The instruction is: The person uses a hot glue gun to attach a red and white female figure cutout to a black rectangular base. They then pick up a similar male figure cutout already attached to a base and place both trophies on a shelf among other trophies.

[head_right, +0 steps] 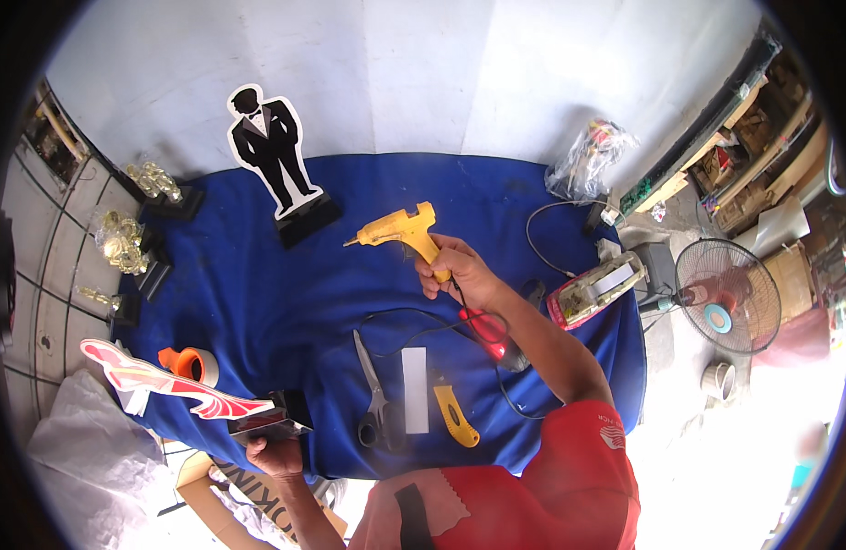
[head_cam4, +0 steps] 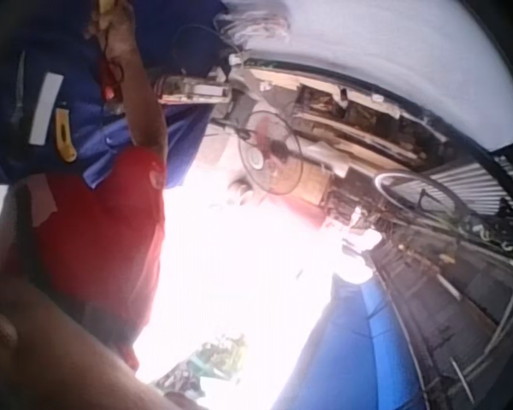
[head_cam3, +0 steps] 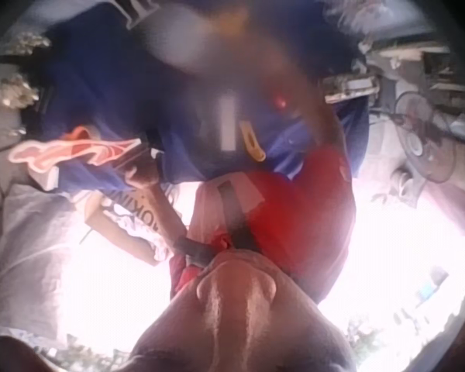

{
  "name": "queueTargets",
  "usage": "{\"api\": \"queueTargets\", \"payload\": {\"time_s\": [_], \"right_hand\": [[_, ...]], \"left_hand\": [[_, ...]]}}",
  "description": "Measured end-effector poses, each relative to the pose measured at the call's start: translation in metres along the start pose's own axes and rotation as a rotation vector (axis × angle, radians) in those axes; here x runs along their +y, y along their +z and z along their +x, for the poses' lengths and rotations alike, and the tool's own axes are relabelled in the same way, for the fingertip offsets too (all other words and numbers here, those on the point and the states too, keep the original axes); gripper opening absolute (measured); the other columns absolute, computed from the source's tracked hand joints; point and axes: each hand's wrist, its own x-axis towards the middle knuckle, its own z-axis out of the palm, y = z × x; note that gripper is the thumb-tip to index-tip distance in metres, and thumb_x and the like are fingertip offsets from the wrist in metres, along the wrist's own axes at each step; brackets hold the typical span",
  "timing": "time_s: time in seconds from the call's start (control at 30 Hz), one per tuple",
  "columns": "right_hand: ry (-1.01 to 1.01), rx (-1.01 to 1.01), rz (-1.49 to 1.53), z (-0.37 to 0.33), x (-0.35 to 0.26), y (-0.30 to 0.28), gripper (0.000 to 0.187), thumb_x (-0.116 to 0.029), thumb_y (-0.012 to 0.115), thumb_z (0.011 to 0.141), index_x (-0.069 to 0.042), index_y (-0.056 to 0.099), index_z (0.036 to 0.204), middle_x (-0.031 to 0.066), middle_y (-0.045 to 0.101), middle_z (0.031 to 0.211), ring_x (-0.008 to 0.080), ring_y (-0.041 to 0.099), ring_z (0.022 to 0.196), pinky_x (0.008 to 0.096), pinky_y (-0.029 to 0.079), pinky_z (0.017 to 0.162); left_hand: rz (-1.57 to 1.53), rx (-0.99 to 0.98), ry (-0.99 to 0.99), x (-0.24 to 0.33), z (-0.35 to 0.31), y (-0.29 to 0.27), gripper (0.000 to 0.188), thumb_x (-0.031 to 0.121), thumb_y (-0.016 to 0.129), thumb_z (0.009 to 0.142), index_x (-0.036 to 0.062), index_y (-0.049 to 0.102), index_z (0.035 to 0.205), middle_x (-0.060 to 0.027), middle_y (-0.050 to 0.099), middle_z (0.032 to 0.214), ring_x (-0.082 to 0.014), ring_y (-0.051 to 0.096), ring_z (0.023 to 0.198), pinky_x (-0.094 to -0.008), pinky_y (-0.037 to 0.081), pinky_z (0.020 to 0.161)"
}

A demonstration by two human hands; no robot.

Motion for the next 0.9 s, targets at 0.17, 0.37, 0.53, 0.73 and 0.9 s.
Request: {"api": "queueTargets", "payload": {"time_s": [0.17, 0.37, 0.53, 0.73, 0.9], "right_hand": [[0.101, 0.105, -0.038, 0.01, 0.009, -0.006, 0.017, -0.016, 0.052, 0.085, -0.006, 0.056, 0.099, 0.0032, 0.054, 0.078, 0.016, 0.056, 0.064, 0.0322, 0.05, 0.062], [0.322, 0.296, -0.972, 0.039, 0.024, -0.039, 0.025, -0.024, 0.059, 0.088, -0.004, 0.06, 0.102, 0.0107, 0.063, 0.085, 0.0309, 0.065, 0.073, 0.0448, 0.054, 0.074], [-0.28, 0.479, -1.66, 0.07, 0.008, -0.048, 0.058, -0.026, 0.071, 0.086, 0.001, 0.055, 0.134, 0.0222, 0.061, 0.126, 0.039, 0.061, 0.113, 0.0472, 0.054, 0.087], [-0.442, 0.27, -0.886, 0.184, -0.006, 0.009, 0.076, -0.026, 0.077, 0.086, -0.003, 0.042, 0.15, 0.0143, 0.061, 0.131, 0.025, 0.056, 0.119, 0.0406, 0.049, 0.096], [-0.293, 0.194, -0.637, 0.259, -0.034, 0.069, 0.059, -0.02, 0.078, 0.085, -0.007, 0.052, 0.137, 0.0094, 0.062, 0.129, 0.0197, 0.054, 0.122, 0.0374, 0.047, 0.095]], "left_hand": [[0.012, -0.035, 0.02, -0.002, -0.001, 0.003, 0.072, 0.011, 0.067, 0.065, 0.0039, 0.056, 0.135, -0.0156, 0.063, 0.133, -0.0338, 0.058, 0.126, -0.0482, 0.047, 0.108], [-0.054, -0.043, 0.106, -0.004, -0.002, 0.013, 0.08, 0.013, 0.069, 0.061, 0.0027, 0.052, 0.139, -0.0265, 0.061, 0.13, -0.0433, 0.055, 0.126, -0.0553, 0.047, 0.107], [-0.106, -0.102, 0.219, 0.017, -0.037, 0.012, 0.078, 0.02, 0.074, 0.064, 0.001, 0.053, 0.137, -0.0283, 0.062, 0.126, -0.0464, 0.059, 0.12, -0.061, 0.043, 0.108], [-0.287, -0.094, 0.288, 0.057, -0.108, -0.01, 0.094, 0.026, 0.074, 0.066, 0.0073, 0.04, 0.151, -0.0237, 0.063, 0.121, -0.0406, 0.061, 0.115, -0.0651, 0.044, 0.106], [-0.319, 0.027, 0.438, 0.067, -0.182, -0.028, 0.096, 0.03, 0.072, 0.067, -0.0017, 0.036, 0.15, -0.0286, 0.061, 0.12, -0.0424, 0.063, 0.109, -0.0629, 0.051, 0.099]]}}
